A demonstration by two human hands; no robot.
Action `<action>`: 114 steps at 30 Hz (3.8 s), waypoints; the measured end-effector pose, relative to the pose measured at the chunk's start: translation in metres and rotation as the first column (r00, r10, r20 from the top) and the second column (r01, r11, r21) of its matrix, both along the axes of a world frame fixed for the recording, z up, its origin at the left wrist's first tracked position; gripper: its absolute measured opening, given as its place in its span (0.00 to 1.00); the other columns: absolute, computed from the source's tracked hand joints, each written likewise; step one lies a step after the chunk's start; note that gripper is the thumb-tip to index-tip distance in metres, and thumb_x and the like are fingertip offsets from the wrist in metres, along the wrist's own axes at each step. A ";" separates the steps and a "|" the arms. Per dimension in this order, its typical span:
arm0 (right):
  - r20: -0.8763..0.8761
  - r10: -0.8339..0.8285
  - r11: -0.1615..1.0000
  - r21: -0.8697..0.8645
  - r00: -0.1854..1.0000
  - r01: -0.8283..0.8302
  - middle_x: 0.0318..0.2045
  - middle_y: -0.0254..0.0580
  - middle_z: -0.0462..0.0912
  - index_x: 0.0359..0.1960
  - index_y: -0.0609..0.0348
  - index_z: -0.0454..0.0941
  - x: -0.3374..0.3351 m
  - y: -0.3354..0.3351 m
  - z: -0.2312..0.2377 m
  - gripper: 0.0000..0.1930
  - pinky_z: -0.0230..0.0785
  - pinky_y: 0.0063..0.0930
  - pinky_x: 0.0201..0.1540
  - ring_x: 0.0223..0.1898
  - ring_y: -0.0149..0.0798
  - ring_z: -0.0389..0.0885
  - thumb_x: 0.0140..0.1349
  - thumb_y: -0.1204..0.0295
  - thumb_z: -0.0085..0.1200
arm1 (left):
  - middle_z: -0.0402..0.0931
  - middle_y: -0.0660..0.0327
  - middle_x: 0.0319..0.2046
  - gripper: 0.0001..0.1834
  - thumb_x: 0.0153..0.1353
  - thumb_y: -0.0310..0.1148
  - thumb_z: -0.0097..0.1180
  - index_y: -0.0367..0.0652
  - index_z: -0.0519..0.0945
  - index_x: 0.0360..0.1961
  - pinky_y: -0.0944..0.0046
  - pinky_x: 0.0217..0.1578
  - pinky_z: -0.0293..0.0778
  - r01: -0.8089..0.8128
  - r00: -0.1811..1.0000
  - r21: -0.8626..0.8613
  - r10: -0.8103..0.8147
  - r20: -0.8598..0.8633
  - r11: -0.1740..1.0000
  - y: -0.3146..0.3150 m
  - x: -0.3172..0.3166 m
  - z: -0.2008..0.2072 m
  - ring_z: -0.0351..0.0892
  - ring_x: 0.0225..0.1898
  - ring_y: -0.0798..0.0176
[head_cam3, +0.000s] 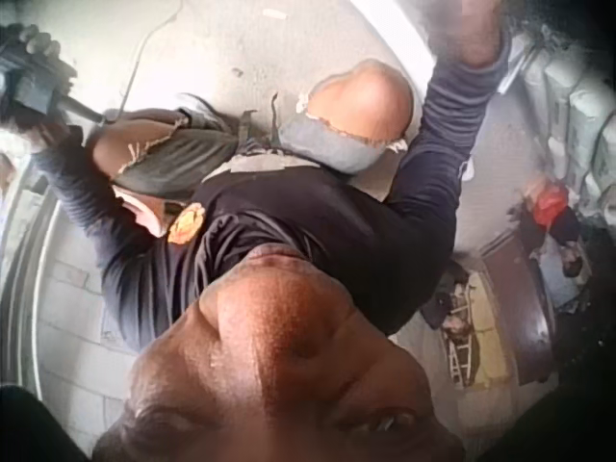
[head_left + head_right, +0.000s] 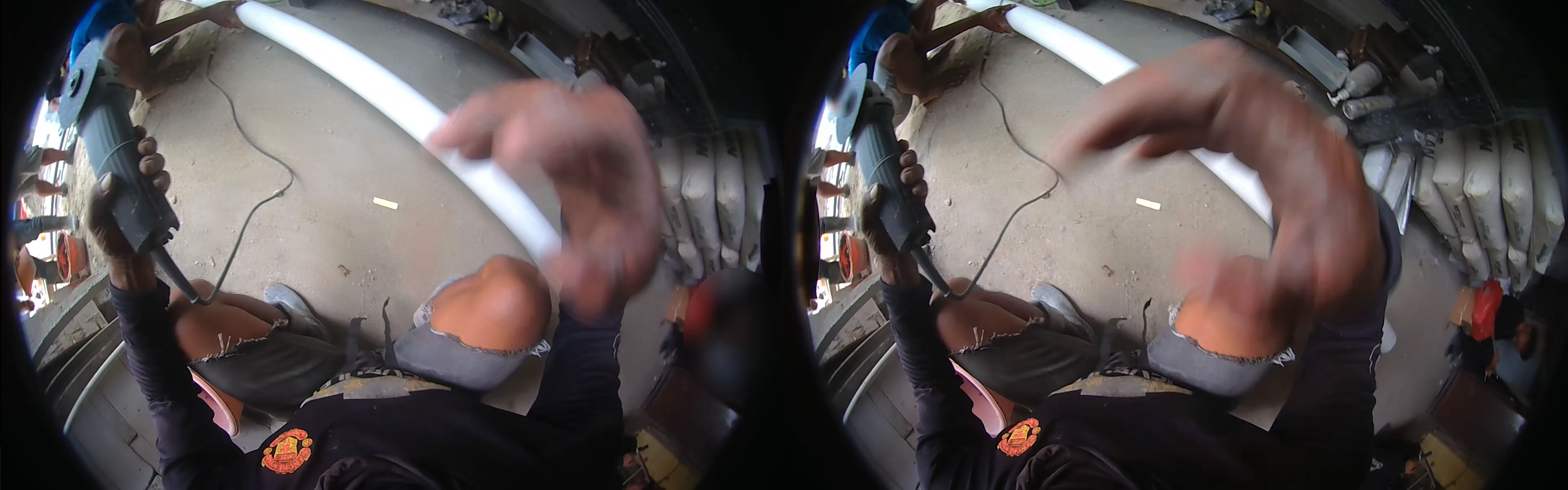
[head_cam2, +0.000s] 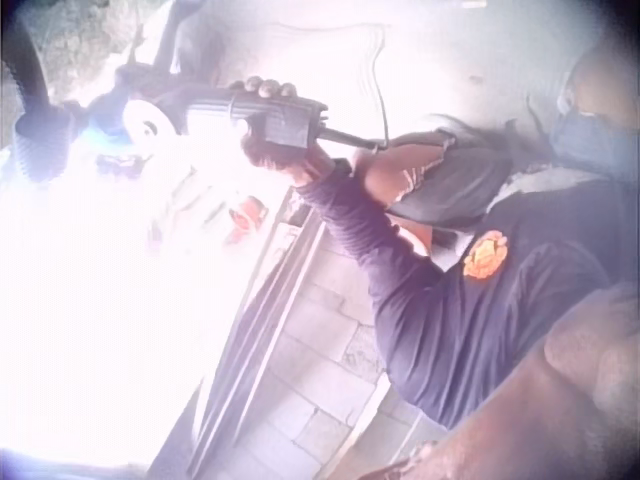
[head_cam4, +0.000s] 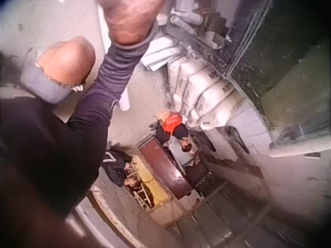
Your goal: The person walks through a construction site carrying an angle grinder, then squats to cut a long white PVC pipe. After cutting the pipe, the person stands up and carries the cut section through the debris-filled room.
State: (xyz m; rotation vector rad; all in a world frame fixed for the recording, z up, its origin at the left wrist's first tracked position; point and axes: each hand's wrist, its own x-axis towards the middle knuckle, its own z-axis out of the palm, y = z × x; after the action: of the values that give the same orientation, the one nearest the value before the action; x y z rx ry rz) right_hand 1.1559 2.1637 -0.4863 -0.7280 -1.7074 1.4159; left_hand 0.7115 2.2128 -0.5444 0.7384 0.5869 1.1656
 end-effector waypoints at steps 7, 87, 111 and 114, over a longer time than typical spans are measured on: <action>0.872 -0.463 0.839 0.373 0.157 0.396 0.52 0.57 0.75 0.61 0.57 0.64 0.088 0.043 -0.282 0.41 0.70 0.44 0.56 0.53 0.55 0.76 0.49 0.56 0.72 | 0.71 0.49 0.46 0.39 0.53 0.34 0.60 0.29 0.59 0.63 0.57 0.45 0.78 -0.098 0.993 0.033 0.100 -0.057 0.995 0.005 0.020 0.004 0.78 0.43 0.58; 0.920 -0.354 0.754 0.389 -0.171 0.530 0.56 0.55 0.73 0.68 0.53 0.59 0.166 -0.047 -0.350 0.48 0.65 0.44 0.63 0.59 0.56 0.73 0.45 0.58 0.73 | 0.75 0.55 0.42 0.25 0.63 0.42 0.54 0.36 0.68 0.55 0.64 0.44 0.77 0.069 0.997 -0.306 -0.077 -0.013 0.950 -0.018 0.054 0.019 0.78 0.43 0.62; 0.793 -0.494 0.820 0.289 0.356 0.493 0.54 0.57 0.73 0.66 0.57 0.64 0.115 -0.053 -0.350 0.44 0.68 0.45 0.60 0.56 0.58 0.73 0.46 0.62 0.73 | 0.61 0.36 0.54 0.29 0.69 0.42 0.51 0.24 0.65 0.58 0.44 0.56 0.79 -0.088 0.772 -0.177 0.179 0.609 0.980 0.113 -0.059 0.105 0.69 0.56 0.43; 0.919 -0.294 0.880 0.153 0.263 0.449 0.54 0.61 0.72 0.73 0.50 0.50 0.085 -0.057 -0.358 0.57 0.70 0.48 0.58 0.55 0.60 0.75 0.43 0.60 0.75 | 0.67 0.35 0.58 0.25 0.71 0.33 0.47 0.27 0.61 0.62 0.43 0.58 0.76 -0.280 0.823 -0.065 0.275 0.498 0.958 0.140 -0.107 0.125 0.71 0.60 0.41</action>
State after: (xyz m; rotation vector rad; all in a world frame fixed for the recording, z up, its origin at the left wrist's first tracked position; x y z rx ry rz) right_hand 1.2411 2.1065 -0.8444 -2.2131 -1.9739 0.7193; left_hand 0.6046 2.3526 -0.4197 0.3306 0.2464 1.5674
